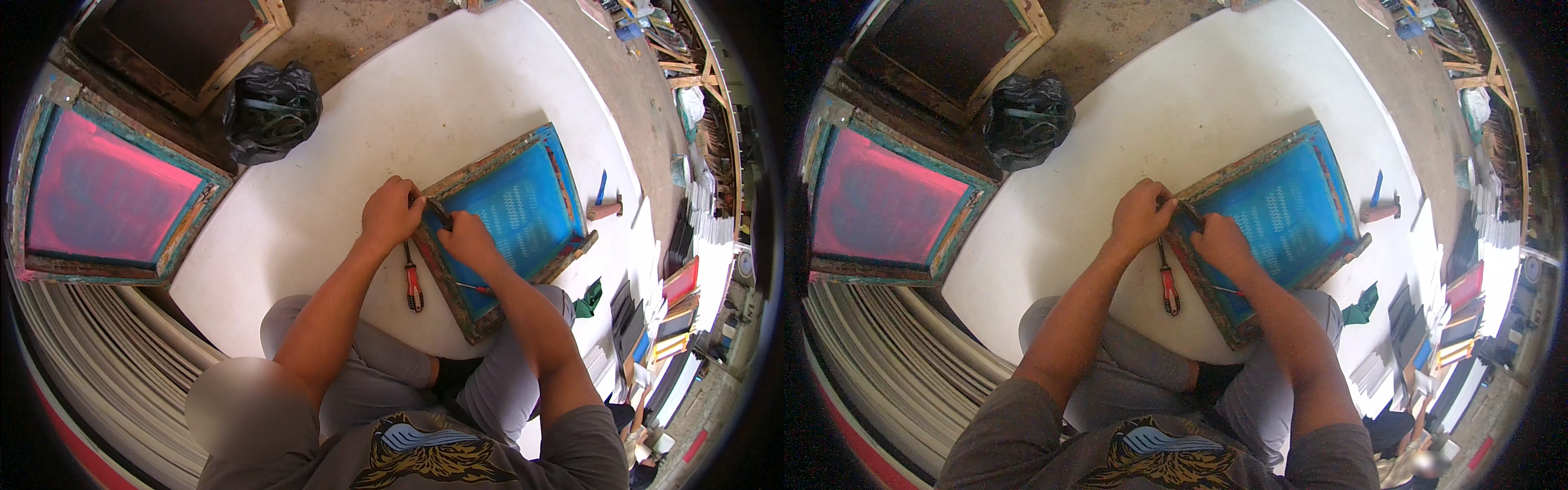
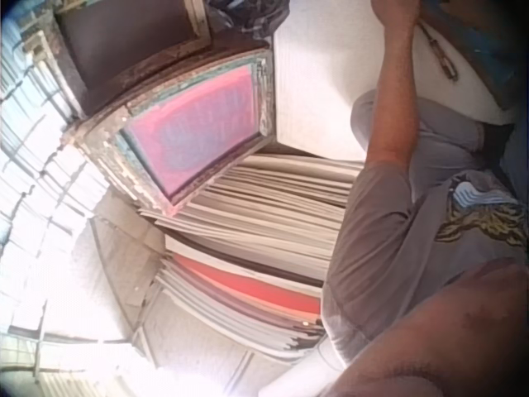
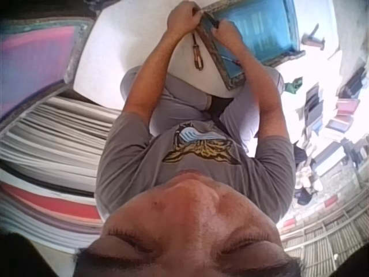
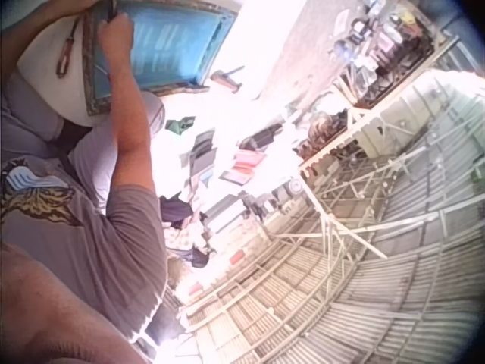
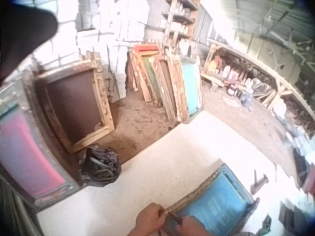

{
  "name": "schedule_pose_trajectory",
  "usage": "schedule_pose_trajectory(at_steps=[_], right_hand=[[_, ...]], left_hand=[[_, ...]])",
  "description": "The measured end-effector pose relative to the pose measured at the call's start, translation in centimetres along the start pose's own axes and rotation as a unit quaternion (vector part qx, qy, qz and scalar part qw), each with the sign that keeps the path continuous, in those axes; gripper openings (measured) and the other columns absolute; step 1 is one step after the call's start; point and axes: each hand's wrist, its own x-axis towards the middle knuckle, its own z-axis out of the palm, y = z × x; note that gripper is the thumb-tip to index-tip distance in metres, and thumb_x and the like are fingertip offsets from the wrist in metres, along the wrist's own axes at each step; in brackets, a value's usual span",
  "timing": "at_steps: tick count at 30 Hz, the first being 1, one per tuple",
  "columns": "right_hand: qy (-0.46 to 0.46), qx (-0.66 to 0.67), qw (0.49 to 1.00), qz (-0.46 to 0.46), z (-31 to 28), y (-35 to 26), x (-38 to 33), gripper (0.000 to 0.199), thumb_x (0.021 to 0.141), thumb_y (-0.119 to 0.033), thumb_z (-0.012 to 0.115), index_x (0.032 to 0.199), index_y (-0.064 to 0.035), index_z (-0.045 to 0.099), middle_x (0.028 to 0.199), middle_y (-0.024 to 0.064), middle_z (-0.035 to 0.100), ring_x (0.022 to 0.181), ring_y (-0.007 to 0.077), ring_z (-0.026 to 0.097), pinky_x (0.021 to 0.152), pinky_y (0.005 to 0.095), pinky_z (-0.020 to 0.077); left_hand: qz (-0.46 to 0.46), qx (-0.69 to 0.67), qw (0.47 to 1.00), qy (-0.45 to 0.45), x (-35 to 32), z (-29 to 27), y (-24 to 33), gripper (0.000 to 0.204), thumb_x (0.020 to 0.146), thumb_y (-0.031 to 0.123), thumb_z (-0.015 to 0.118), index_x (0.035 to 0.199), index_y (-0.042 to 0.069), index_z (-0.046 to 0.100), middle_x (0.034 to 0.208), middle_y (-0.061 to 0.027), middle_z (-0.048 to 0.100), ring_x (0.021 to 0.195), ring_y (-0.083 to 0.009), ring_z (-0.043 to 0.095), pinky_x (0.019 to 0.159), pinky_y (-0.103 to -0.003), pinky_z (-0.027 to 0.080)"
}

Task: The person sits on the floor and uses pliers and a screwdriver to remove staples and screws from the wooden frame of a screen printing frame. They carefully pry off the staples and unscrew fasteners to disassemble the frame.

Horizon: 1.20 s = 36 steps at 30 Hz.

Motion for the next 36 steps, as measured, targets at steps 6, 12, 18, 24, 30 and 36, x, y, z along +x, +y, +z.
schedule_pose_trajectory(at_steps=[6, 12, 18, 24, 30, 36], right_hand=[[0.019, -0.025, 0.999, 0.009, 0.2, -0.4, -0.4, 0.029, 0.084, -0.019, 0.069, 0.1, 0.0048, 0.07, 0.09, 0.0279, 0.07, 0.089, 0.0447, 0.069, 0.083, 0.0513, 0.0569], [0.056, -0.064, 0.996, -0.001, 1.0, -0.1, -0.4, 0.027, 0.085, -0.019, 0.069, 0.101, 0.0031, 0.069, 0.088, 0.0279, 0.07, 0.087, 0.0444, 0.07, 0.079, 0.0517, 0.058], [0.1, -0.117, 0.988, -0.02, 1.8, 0.5, -0.4, 0.024, 0.087, -0.02, 0.068, 0.098, 0.0016, 0.066, 0.078, 0.025, 0.069, 0.076, 0.0433, 0.07, 0.07, 0.0517, 0.0574], [0.08, -0.158, 0.984, 0.001, 1.4, 0.2, -0.4, 0.02, 0.092, -0.015, 0.056, 0.101, 0.0012, 0.064, 0.089, 0.027, 0.072, 0.086, 0.0438, 0.072, 0.075, 0.0536, 0.0582], [0.087, -0.171, 0.981, -0.005, 1.8, 0.7, 0.0, 0.02, 0.092, -0.014, 0.055, 0.102, 0.0016, 0.064, 0.089, 0.0274, 0.072, 0.085, 0.044, 0.072, 0.074, 0.0548, 0.0579], [-0.114, 0.11, 0.987, -0.029, -0.6, 2.2, 0.8, 0.028, 0.093, -0.021, 0.063, 0.107, 0.0036, 0.063, 0.085, 0.02, 0.073, 0.072, 0.0288, 0.073, 0.061, 0.0445, 0.0554]], left_hand=[[0.005, 0.0, 1.0, -0.001, -0.1, -0.1, 0.1, 0.021, 0.087, 0.025, 0.071, 0.089, 0.004, 0.07, 0.094, -0.0161, 0.066, 0.084, -0.0338, 0.067, 0.076, -0.044, 0.053], [0.0, 0.007, 1.0, -0.006, 0.0, 0.0, 0.0, 0.021, 0.087, 0.025, 0.071, 0.088, 0.004, 0.07, 0.094, -0.016, 0.065, 0.085, -0.0338, 0.067, 0.077, -0.044, 0.053], [-0.012, 0.007, 1.0, -0.011, 0.0, 0.0, 0.0, 0.021, 0.086, 0.025, 0.071, 0.089, 0.005, 0.071, 0.095, -0.0159, 0.066, 0.087, -0.0338, 0.067, 0.078, -0.043, 0.053], [-0.007, 0.009, 1.0, -0.003, 0.0, 0.3, -0.2, 0.021, 0.087, 0.025, 0.071, 0.09, 0.005, 0.071, 0.095, -0.0159, 0.066, 0.086, -0.0334, 0.068, 0.078, -0.043, 0.053], [-0.01, 0.001, 1.0, -0.004, 0.1, 0.2, -0.3, 0.021, 0.087, 0.025, 0.071, 0.091, 0.005, 0.071, 0.094, -0.0155, 0.066, 0.086, -0.0328, 0.068, 0.079, -0.043, 0.053], [-0.011, -0.038, 0.999, -0.01, 0.2, -0.4, 0.1, 0.019, 0.089, 0.026, 0.07, 0.099, 0.009, 0.073, 0.095, -0.0141, 0.066, 0.088, -0.0318, 0.068, 0.078, -0.042, 0.053]])
